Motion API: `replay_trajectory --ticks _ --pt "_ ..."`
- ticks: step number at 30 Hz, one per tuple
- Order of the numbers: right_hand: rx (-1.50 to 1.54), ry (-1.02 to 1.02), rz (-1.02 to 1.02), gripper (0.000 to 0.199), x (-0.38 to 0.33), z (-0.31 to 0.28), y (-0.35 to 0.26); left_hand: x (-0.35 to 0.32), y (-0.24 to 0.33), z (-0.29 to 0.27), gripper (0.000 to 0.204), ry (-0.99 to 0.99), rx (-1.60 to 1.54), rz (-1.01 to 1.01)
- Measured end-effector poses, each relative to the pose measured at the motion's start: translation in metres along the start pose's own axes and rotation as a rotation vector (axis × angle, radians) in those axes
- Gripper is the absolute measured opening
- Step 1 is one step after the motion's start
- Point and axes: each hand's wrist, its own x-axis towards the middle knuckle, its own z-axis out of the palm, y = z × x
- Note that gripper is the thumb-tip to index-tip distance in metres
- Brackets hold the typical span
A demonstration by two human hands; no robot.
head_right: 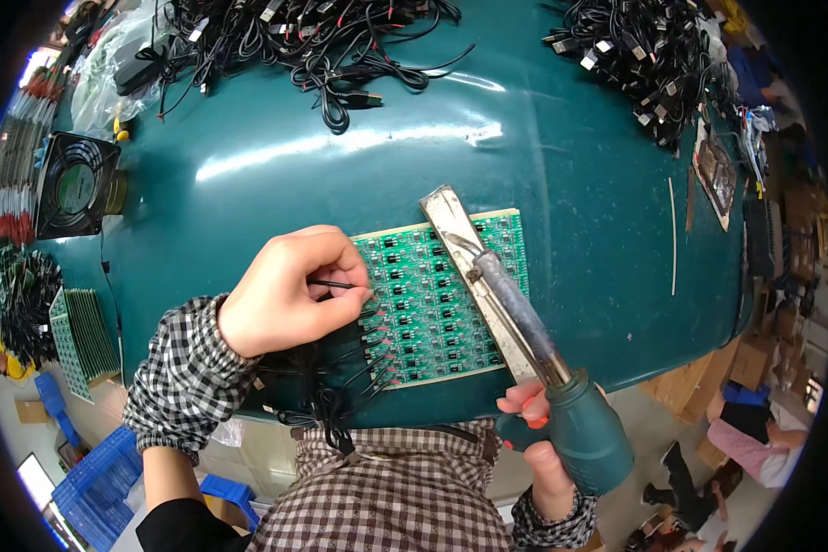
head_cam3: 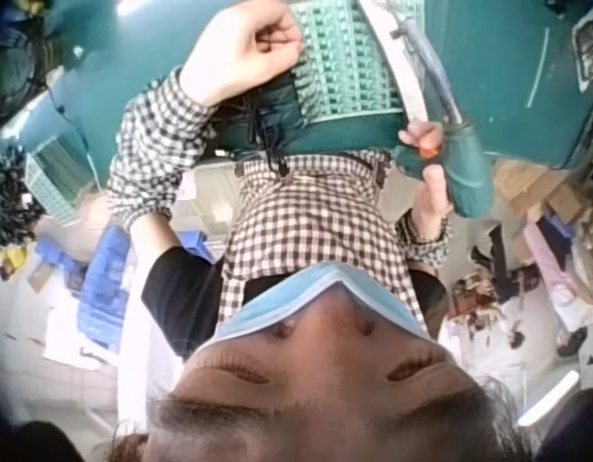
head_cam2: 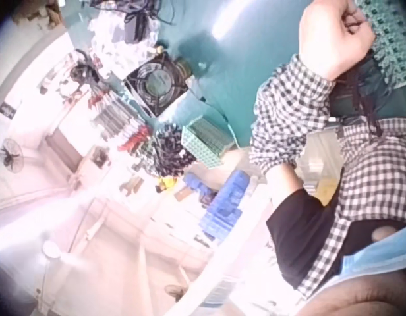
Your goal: The person solders USB cable wires onto a circuit board using a soldering gun, positioning each wire against the board contacts by hand.
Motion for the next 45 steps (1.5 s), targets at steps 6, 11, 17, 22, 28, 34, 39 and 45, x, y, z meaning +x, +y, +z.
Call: replay_trajectory --ticks 6,11,17,22,28,34,39,45 --pt "-0.012 -0.005 0.084 0.070 0.001 0.002 -0.002 0.001 -0.004 0.000 0.008 0.036 -0.024 -0.050" --pt "-0.055 -0.008 0.087 0.058 0.004 0.001 -0.006 0.000 -0.003 -0.002 0.007 0.017 -0.071 -0.037" --pt "-0.003 0.044 0.294 0.066 0.004 0.001 -0.014 0.001 0.003 0.001 0.006 0.038 0.037 -0.051" --pt "0.010 0.048 0.290 0.063 0.003 0.002 -0.013 0.003 0.004 0.003 0.007 0.055 0.052 -0.057" --pt "0.027 0.085 0.308 0.062 0.000 0.006 -0.014 0.002 0.002 0.007 0.008 0.110 0.135 -0.011" --pt "0.031 -0.027 0.307 0.063 -0.003 -0.005 -0.009 0.001 0.004 0.007 0.008 0.106 0.164 -0.002" --pt "0.050 -0.016 0.275 0.067 -0.003 0.004 -0.014 0.001 0.003 0.007 0.007 0.101 0.131 -0.004" --pt "0.003 -0.097 0.257 0.071 -0.002 0.001 -0.011 0.000 0.002 0.010 0.007 0.139 0.122 0.012"
